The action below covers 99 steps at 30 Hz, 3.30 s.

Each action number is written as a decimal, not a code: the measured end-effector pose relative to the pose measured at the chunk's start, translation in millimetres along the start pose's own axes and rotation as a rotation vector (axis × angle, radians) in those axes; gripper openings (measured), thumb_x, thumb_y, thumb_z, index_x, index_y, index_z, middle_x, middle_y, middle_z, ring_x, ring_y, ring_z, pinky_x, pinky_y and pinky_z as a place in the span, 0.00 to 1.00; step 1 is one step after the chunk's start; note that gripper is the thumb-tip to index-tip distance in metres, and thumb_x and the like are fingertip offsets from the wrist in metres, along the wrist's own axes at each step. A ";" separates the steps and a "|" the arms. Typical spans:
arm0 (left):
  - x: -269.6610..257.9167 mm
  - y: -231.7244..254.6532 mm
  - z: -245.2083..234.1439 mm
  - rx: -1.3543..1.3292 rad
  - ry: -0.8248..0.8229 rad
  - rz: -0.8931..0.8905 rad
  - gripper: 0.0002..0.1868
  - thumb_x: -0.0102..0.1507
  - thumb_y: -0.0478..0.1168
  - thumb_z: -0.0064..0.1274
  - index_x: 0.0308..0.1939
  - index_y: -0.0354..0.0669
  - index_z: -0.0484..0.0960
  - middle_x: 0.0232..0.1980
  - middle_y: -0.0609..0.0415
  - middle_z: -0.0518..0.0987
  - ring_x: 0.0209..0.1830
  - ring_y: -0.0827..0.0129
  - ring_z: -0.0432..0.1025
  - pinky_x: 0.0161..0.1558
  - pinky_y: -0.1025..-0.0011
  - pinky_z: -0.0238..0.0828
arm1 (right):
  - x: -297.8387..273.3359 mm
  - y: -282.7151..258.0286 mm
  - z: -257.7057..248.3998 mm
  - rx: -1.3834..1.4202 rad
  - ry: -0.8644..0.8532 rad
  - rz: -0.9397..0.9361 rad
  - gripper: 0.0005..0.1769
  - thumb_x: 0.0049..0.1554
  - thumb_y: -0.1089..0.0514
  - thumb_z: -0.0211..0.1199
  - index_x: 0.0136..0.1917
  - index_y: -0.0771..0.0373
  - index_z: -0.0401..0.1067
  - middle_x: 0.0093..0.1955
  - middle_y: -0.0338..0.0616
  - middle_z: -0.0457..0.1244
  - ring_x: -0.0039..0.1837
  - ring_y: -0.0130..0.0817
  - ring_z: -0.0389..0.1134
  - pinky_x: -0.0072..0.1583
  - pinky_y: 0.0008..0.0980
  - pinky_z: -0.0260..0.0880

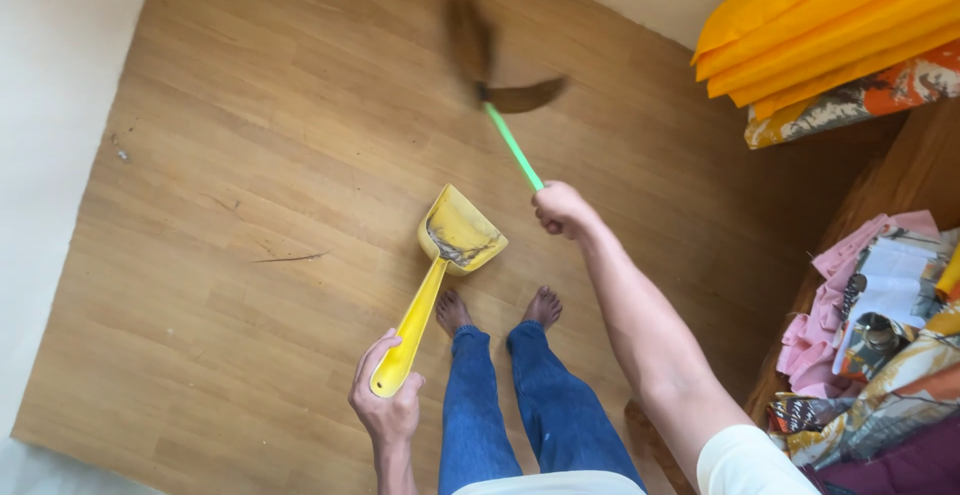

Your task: The person sweeps a wooden floor with a broom and uses a dustpan to collect debris. They briefly move a rug to sweep underneath it, then continue sweeping and gathering dirt into the dustpan.

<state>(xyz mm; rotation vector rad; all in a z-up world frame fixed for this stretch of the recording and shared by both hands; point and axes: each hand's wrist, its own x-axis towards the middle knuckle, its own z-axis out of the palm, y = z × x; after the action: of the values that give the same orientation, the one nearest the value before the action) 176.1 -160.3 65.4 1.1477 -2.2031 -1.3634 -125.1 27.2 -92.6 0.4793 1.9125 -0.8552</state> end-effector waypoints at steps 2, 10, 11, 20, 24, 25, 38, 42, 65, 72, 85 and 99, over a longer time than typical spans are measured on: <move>-2.5 -0.7 -10.6 -0.005 0.030 -0.070 0.27 0.38 0.28 0.51 0.42 0.45 0.87 0.54 0.50 0.85 0.54 0.60 0.80 0.55 0.68 0.78 | -8.3 2.0 -15.0 0.379 -0.199 -0.014 0.04 0.56 0.62 0.50 0.43 0.53 0.60 0.31 0.39 0.52 0.26 0.22 0.43 0.26 0.23 0.35; 5.2 -43.1 -41.6 -0.097 0.059 -0.138 0.28 0.37 0.27 0.52 0.42 0.43 0.87 0.54 0.48 0.85 0.54 0.60 0.80 0.50 0.68 0.81 | -199.6 143.0 -29.3 -0.089 0.138 0.147 0.25 0.59 0.51 0.55 0.70 0.47 0.70 0.43 0.39 0.61 0.40 0.36 0.60 0.43 0.34 0.57; 7.7 -51.3 -48.6 -0.089 0.038 -0.142 0.28 0.37 0.28 0.52 0.42 0.44 0.87 0.54 0.49 0.86 0.54 0.61 0.80 0.56 0.68 0.77 | -214.3 176.0 -24.2 -0.226 0.219 0.266 0.29 0.60 0.47 0.54 0.75 0.43 0.66 0.61 0.45 0.70 0.55 0.45 0.70 0.57 0.38 0.66; 36.6 -59.3 -118.5 0.001 -0.087 -0.015 0.27 0.39 0.27 0.52 0.42 0.44 0.87 0.53 0.50 0.85 0.53 0.60 0.80 0.56 0.67 0.78 | -172.5 241.6 128.9 0.564 -0.015 0.273 0.06 0.55 0.68 0.47 0.37 0.61 0.55 0.27 0.41 0.49 0.23 0.28 0.45 0.23 0.30 0.38; 35.9 -67.8 -140.7 -0.004 -0.073 0.010 0.27 0.39 0.26 0.51 0.42 0.43 0.86 0.53 0.50 0.85 0.53 0.60 0.80 0.56 0.67 0.77 | -131.8 164.8 190.3 0.845 -0.357 0.332 0.07 0.61 0.66 0.48 0.48 0.56 0.55 0.31 0.34 0.46 0.25 0.17 0.39 0.21 0.19 0.32; 34.7 -70.3 -147.7 0.002 -0.037 -0.001 0.26 0.41 0.26 0.52 0.43 0.44 0.86 0.54 0.49 0.85 0.54 0.60 0.80 0.54 0.68 0.79 | -131.4 144.8 196.4 0.866 -0.385 0.319 0.07 0.61 0.65 0.49 0.50 0.55 0.56 0.32 0.35 0.47 0.24 0.16 0.39 0.22 0.18 0.31; 58.1 -102.0 -192.6 0.042 0.089 0.060 0.26 0.43 0.27 0.55 0.46 0.43 0.85 0.54 0.49 0.83 0.54 0.57 0.78 0.53 0.66 0.81 | -310.8 272.9 86.0 0.400 0.099 0.351 0.14 0.63 0.60 0.57 0.62 0.57 0.70 0.30 0.46 0.49 0.24 0.32 0.42 0.24 0.30 0.33; 59.6 -120.9 -198.5 -0.153 0.132 -0.052 0.28 0.40 0.25 0.53 0.45 0.41 0.85 0.56 0.45 0.82 0.53 0.57 0.78 0.42 0.68 0.84 | -285.2 325.6 136.6 0.336 0.179 0.447 0.20 0.59 0.64 0.54 0.65 0.56 0.67 0.31 0.49 0.53 0.22 0.34 0.45 0.23 0.32 0.38; 92.4 -76.0 -148.7 -0.114 0.255 -0.107 0.26 0.42 0.28 0.55 0.45 0.40 0.85 0.54 0.45 0.84 0.48 0.57 0.80 0.42 0.68 0.84 | -190.6 254.1 -72.2 0.735 0.148 0.160 0.07 0.61 0.68 0.49 0.54 0.66 0.60 0.47 0.45 0.57 0.28 0.23 0.44 0.22 0.22 0.31; 130.9 -36.6 -72.0 -0.188 0.377 -0.251 0.28 0.41 0.27 0.55 0.47 0.39 0.85 0.54 0.47 0.84 0.32 0.61 0.78 0.38 0.72 0.79 | -10.8 179.3 -137.2 0.403 0.344 0.267 0.16 0.54 0.66 0.50 0.26 0.62 0.53 0.19 0.43 0.46 0.21 0.31 0.44 0.27 0.31 0.37; 197.2 20.0 5.7 -0.168 0.525 -0.125 0.28 0.41 0.28 0.58 0.48 0.38 0.83 0.54 0.46 0.83 0.44 0.56 0.81 0.43 0.69 0.85 | 156.5 -296.5 20.0 -0.146 0.213 -0.042 0.12 0.48 0.63 0.44 0.25 0.59 0.60 0.21 0.44 0.57 0.24 0.35 0.58 0.29 0.34 0.56; 358.8 3.4 -13.5 -0.182 0.542 -0.169 0.27 0.44 0.28 0.64 0.48 0.43 0.84 0.54 0.49 0.84 0.55 0.56 0.81 0.55 0.66 0.83 | 171.7 -529.3 163.4 -0.425 0.027 -0.110 0.13 0.51 0.64 0.41 0.45 0.62 0.65 0.28 0.43 0.60 0.28 0.34 0.61 0.29 0.33 0.50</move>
<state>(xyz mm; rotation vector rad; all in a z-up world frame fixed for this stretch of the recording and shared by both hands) -44.2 -440.7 23.0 1.4515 -1.6007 -1.1130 -445.2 -456.3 -102.3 0.1296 2.0878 -0.4883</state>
